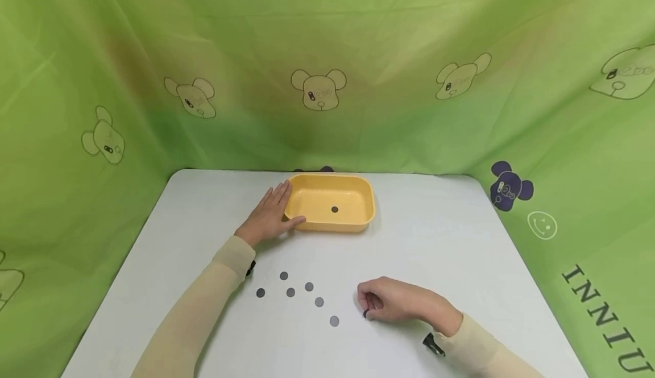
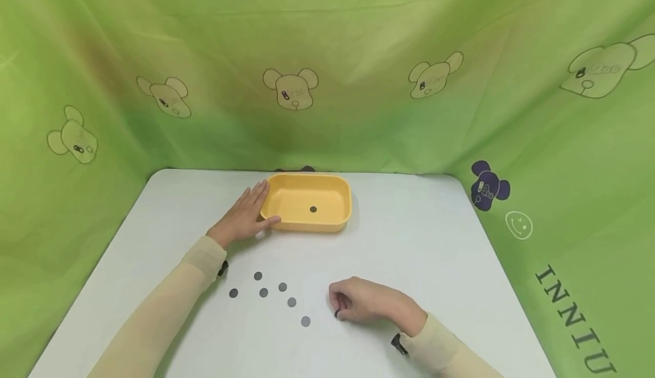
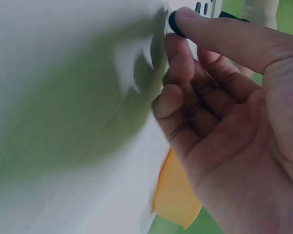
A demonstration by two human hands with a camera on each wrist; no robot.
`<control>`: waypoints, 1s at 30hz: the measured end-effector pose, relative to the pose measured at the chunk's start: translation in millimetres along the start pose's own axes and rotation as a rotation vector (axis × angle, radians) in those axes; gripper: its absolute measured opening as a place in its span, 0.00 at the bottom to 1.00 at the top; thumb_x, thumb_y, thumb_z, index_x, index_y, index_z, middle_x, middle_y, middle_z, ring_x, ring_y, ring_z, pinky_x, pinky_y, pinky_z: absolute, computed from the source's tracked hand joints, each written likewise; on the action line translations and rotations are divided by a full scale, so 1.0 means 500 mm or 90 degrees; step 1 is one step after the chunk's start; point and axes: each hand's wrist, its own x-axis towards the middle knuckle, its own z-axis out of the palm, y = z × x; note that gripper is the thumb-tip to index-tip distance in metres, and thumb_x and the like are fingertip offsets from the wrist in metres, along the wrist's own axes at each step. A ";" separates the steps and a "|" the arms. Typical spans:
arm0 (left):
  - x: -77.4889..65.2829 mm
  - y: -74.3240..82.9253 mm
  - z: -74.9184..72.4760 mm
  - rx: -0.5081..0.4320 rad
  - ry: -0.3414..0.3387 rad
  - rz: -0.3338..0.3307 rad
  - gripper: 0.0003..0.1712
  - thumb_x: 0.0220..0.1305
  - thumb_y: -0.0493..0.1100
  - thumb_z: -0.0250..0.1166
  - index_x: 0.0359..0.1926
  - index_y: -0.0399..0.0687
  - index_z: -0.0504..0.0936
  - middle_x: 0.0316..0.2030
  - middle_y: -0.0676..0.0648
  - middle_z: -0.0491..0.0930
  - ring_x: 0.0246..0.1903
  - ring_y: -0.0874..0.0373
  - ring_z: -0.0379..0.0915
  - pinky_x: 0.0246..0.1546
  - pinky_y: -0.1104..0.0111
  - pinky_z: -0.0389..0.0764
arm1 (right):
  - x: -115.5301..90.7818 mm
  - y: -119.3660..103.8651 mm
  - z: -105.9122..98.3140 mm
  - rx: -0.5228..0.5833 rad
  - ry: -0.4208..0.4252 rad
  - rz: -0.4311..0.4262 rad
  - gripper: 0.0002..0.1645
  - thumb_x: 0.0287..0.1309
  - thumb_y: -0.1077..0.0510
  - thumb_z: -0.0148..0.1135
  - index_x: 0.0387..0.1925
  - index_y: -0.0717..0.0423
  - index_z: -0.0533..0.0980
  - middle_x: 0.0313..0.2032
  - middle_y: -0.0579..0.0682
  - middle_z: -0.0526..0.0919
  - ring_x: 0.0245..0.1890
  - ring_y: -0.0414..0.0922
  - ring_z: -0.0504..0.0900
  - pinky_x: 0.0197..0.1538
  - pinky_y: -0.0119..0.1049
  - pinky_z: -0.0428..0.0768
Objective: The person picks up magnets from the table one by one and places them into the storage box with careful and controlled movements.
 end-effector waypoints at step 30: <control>-0.001 0.005 -0.001 -0.013 0.002 -0.005 0.63 0.76 0.78 0.49 0.86 0.40 0.34 0.87 0.42 0.32 0.86 0.46 0.31 0.85 0.57 0.30 | 0.056 0.043 -0.081 -0.011 0.338 -0.109 0.14 0.62 0.67 0.77 0.38 0.50 0.79 0.32 0.36 0.80 0.31 0.35 0.76 0.33 0.36 0.80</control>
